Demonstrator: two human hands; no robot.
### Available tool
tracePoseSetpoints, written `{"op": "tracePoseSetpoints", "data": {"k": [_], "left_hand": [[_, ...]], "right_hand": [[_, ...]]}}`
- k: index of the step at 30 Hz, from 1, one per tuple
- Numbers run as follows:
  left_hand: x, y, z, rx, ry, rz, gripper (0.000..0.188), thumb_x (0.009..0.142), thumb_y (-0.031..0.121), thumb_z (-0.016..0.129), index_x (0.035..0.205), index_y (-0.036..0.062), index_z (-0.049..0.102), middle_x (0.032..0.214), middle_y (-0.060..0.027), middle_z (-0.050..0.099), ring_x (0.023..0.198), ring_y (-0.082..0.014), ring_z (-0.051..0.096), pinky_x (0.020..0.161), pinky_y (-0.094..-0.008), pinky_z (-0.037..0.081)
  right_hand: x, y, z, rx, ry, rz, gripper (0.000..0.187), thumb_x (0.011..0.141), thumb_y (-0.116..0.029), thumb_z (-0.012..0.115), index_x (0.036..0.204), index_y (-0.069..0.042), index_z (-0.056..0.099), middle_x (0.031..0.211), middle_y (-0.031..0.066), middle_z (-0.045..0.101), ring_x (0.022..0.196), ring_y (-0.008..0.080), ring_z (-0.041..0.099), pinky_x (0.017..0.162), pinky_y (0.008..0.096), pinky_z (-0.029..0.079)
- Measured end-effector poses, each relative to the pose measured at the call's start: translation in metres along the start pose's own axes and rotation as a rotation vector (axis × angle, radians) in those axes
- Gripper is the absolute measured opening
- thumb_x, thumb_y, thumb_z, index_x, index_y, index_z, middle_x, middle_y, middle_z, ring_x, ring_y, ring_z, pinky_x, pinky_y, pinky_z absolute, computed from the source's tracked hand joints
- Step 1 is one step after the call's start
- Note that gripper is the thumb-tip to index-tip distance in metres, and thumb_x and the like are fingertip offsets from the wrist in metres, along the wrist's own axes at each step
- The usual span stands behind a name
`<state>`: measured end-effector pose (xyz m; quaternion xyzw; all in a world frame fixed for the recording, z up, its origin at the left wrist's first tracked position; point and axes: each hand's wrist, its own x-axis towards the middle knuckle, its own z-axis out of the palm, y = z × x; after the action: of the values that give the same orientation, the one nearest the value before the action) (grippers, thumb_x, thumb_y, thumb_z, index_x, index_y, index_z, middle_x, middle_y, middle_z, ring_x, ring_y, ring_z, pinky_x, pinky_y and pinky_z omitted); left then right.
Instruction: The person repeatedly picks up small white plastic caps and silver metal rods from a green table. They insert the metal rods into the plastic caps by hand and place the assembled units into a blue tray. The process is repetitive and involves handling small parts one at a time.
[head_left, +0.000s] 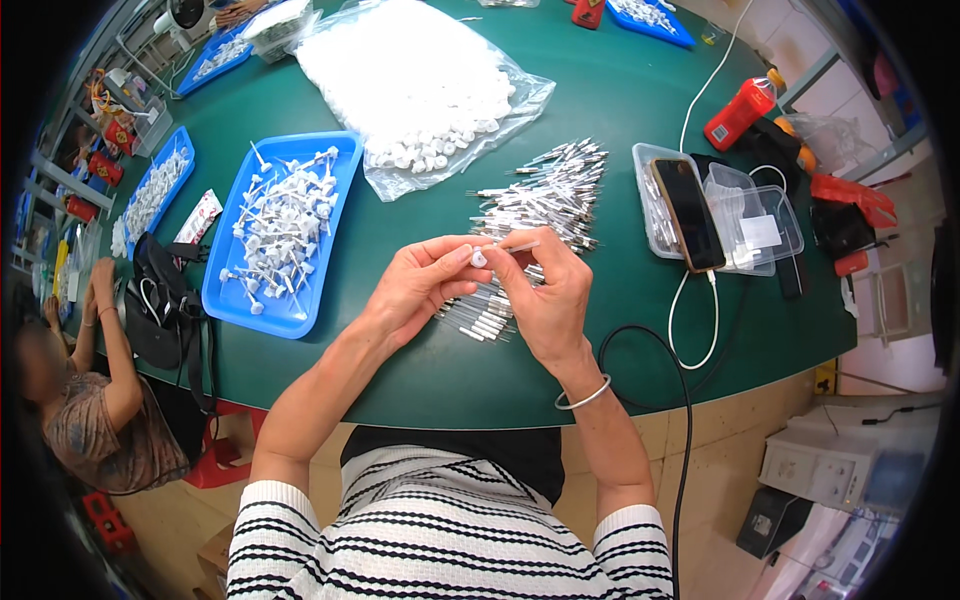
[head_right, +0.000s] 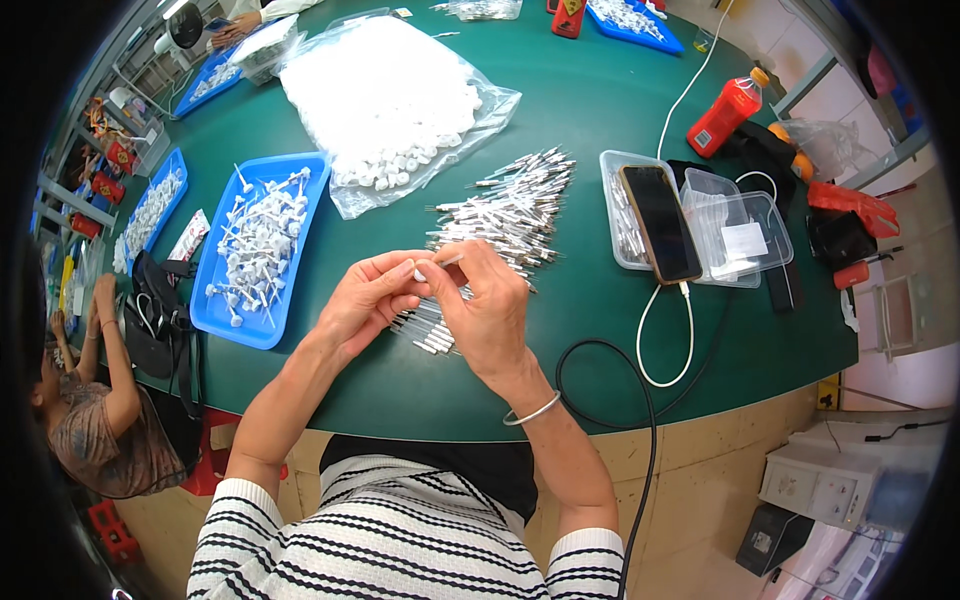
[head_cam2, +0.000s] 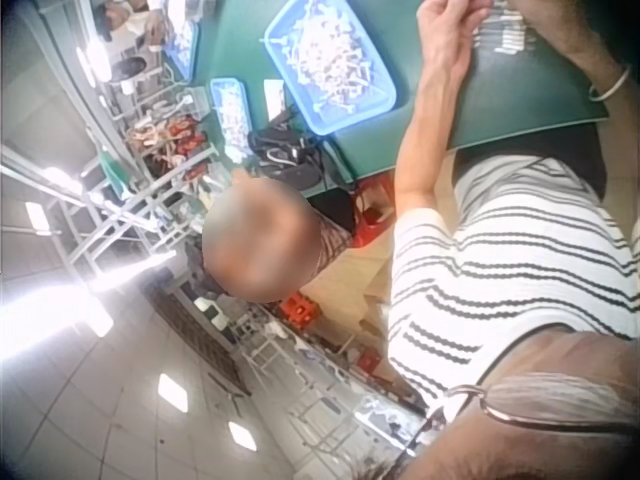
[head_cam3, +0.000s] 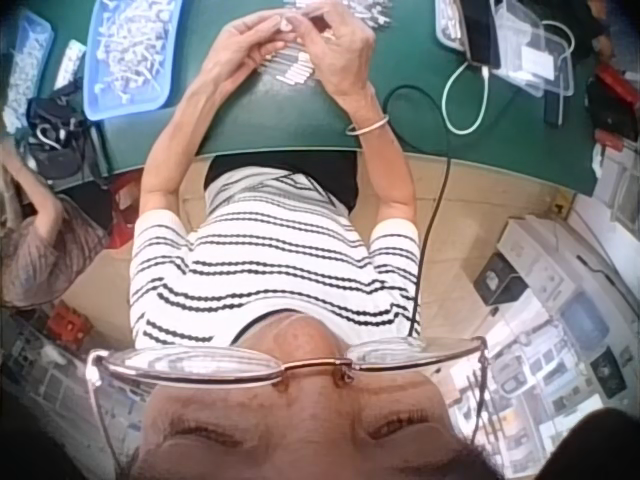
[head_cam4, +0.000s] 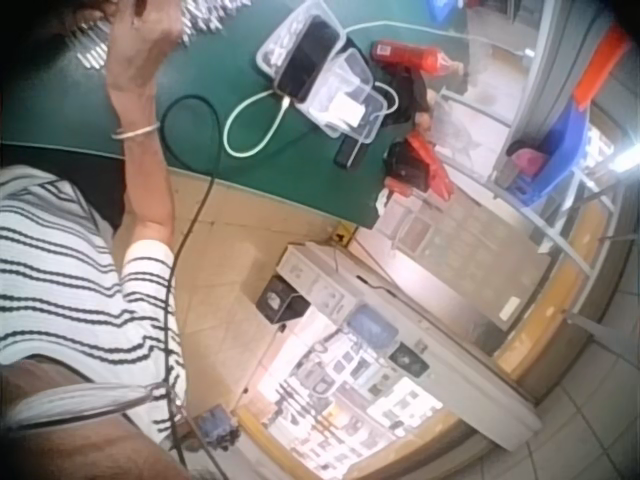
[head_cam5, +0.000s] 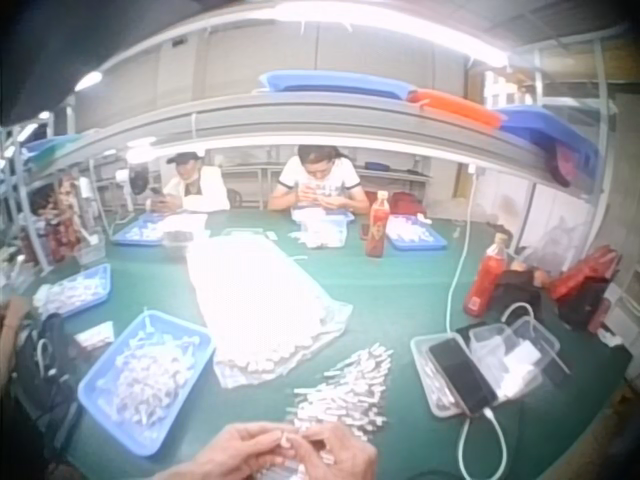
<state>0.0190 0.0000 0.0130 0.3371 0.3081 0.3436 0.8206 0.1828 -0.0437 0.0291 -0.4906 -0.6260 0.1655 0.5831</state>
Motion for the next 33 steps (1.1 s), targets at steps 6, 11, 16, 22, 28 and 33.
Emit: {"op": "tracePoseSetpoints", "data": {"k": [6, 11, 16, 22, 28, 33], "left_hand": [[-0.0014, -0.0003, 0.0018, 0.015, 0.019, 0.008, 0.027, 0.094, 0.013, 0.058, 0.115, -0.0027, 0.061, 0.102, -0.0095, 0.067, 0.087, -0.0125, 0.067, 0.074, -0.0204, 0.056], [-0.0008, -0.0012, 0.0001, 0.022, 0.019, 0.013, 0.027, 0.094, 0.013, 0.058, 0.115, -0.0027, 0.061, 0.102, -0.0093, 0.067, 0.088, -0.0123, 0.067, 0.075, -0.0205, 0.056], [0.0, -0.0003, 0.0004, -0.014, 0.007, -0.012, 0.027, 0.094, 0.013, 0.056, 0.115, -0.0038, 0.06, 0.1, -0.0087, 0.067, 0.086, -0.0111, 0.067, 0.073, -0.0191, 0.057], [0.0009, -0.0011, -0.0016, -0.047, -0.01, -0.019, 0.029, 0.095, 0.014, 0.056, 0.116, -0.0044, 0.059, 0.098, -0.0085, 0.067, 0.086, -0.011, 0.067, 0.073, -0.0186, 0.057], [0.0008, -0.0012, -0.0024, -0.048, -0.016, -0.031, 0.03, 0.095, 0.015, 0.056, 0.117, -0.0046, 0.058, 0.099, -0.0086, 0.066, 0.086, -0.011, 0.067, 0.073, -0.019, 0.057], [0.0013, -0.0013, -0.003, -0.065, -0.017, -0.047, 0.03, 0.095, 0.015, 0.056, 0.117, -0.0051, 0.058, 0.099, -0.0084, 0.066, 0.086, -0.011, 0.066, 0.074, -0.019, 0.057]], "right_hand": [[0.0002, -0.0013, 0.0004, -0.014, 0.005, -0.014, 0.011, 0.081, -0.006, 0.07, 0.081, -0.003, 0.059, 0.073, 0.007, 0.06, 0.058, 0.0177, 0.061, 0.051, 0.0293, 0.046], [0.0006, -0.0002, 0.0007, -0.011, 0.009, -0.007, 0.012, 0.08, -0.005, 0.071, 0.08, -0.004, 0.059, 0.072, 0.007, 0.06, 0.058, 0.0175, 0.06, 0.051, 0.0292, 0.046], [-0.0001, 0.0025, 0.0009, 0.076, 0.006, 0.047, 0.012, 0.08, -0.005, 0.071, 0.081, -0.004, 0.059, 0.072, 0.0065, 0.06, 0.058, 0.0161, 0.06, 0.051, 0.0285, 0.046], [-0.0002, 0.0021, 0.0003, 0.097, -0.009, 0.052, 0.012, 0.079, -0.004, 0.071, 0.08, -0.003, 0.059, 0.071, 0.0062, 0.06, 0.058, 0.0158, 0.059, 0.052, 0.0281, 0.046], [-0.0005, 0.0018, 0.0004, 0.103, -0.006, 0.049, 0.011, 0.079, -0.004, 0.071, 0.081, -0.003, 0.06, 0.071, 0.0063, 0.06, 0.058, 0.016, 0.06, 0.052, 0.0278, 0.046], [-0.0005, 0.0014, 0.0, 0.101, -0.006, 0.05, 0.011, 0.079, -0.004, 0.072, 0.081, -0.003, 0.061, 0.07, 0.0063, 0.06, 0.058, 0.0159, 0.061, 0.052, 0.0274, 0.046]]}}
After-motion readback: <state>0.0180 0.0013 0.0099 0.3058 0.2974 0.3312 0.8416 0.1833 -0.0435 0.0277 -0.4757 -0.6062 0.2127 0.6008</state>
